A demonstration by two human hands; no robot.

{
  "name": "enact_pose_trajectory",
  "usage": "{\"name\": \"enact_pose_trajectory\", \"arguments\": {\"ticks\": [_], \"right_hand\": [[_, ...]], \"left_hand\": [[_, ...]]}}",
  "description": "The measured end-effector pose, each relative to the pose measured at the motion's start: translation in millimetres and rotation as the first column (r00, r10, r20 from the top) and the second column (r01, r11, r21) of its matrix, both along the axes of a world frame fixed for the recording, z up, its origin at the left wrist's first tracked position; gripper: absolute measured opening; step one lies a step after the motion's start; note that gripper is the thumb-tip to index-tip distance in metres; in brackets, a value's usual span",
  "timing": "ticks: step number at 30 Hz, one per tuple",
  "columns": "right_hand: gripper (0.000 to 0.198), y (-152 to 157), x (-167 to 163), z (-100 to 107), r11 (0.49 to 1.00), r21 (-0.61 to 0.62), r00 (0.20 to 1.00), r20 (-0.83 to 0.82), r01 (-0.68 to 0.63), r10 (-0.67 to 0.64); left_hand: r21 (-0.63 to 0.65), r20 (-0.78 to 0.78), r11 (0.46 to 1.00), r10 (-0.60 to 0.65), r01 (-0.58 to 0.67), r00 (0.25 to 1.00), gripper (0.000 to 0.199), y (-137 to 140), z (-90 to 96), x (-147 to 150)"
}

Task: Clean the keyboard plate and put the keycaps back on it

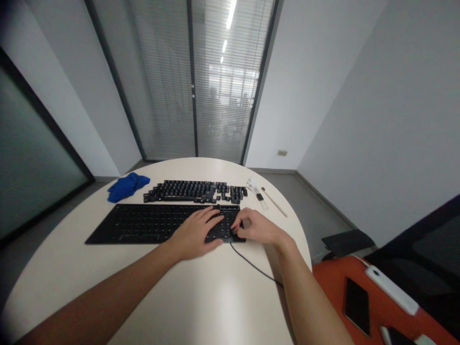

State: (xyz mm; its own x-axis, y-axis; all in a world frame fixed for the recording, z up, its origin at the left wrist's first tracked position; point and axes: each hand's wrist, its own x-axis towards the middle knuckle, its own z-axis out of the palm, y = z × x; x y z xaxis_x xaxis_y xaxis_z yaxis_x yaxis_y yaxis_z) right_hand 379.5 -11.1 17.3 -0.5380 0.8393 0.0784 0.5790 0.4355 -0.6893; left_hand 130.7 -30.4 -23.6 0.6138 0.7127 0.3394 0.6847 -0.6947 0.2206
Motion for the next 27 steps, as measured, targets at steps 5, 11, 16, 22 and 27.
{"name": "enact_pose_trajectory", "arguments": {"ticks": [5,11,16,22,27], "right_hand": [[0.021,-1,-2,3,0.996,0.050,0.997,0.012,-0.072,0.072],[0.019,1,0,-1,0.994,0.070,0.996,0.047,-0.085,0.082],[0.018,0,2,1,0.994,0.052,0.995,0.042,-0.095,0.093],[0.018,-5,0,9,0.993,-0.007,0.991,0.068,-0.117,0.117],[0.017,-4,-3,13,0.995,0.006,0.978,0.183,-0.101,0.098]], "left_hand": [[0.004,0.007,1.000,0.000,0.000,1.000,0.063,0,-1.1,0],[0.004,0.006,1.000,0.002,-0.002,1.000,0.064,0,-1.1,0],[0.011,0.004,1.000,-0.003,0.003,1.000,0.063,0,-0.7,0],[0.008,-0.004,1.000,-0.003,0.003,1.000,0.063,0,-0.2,0],[-0.002,0.005,1.000,-0.007,0.007,1.000,0.064,1,-1.3,0]]}}
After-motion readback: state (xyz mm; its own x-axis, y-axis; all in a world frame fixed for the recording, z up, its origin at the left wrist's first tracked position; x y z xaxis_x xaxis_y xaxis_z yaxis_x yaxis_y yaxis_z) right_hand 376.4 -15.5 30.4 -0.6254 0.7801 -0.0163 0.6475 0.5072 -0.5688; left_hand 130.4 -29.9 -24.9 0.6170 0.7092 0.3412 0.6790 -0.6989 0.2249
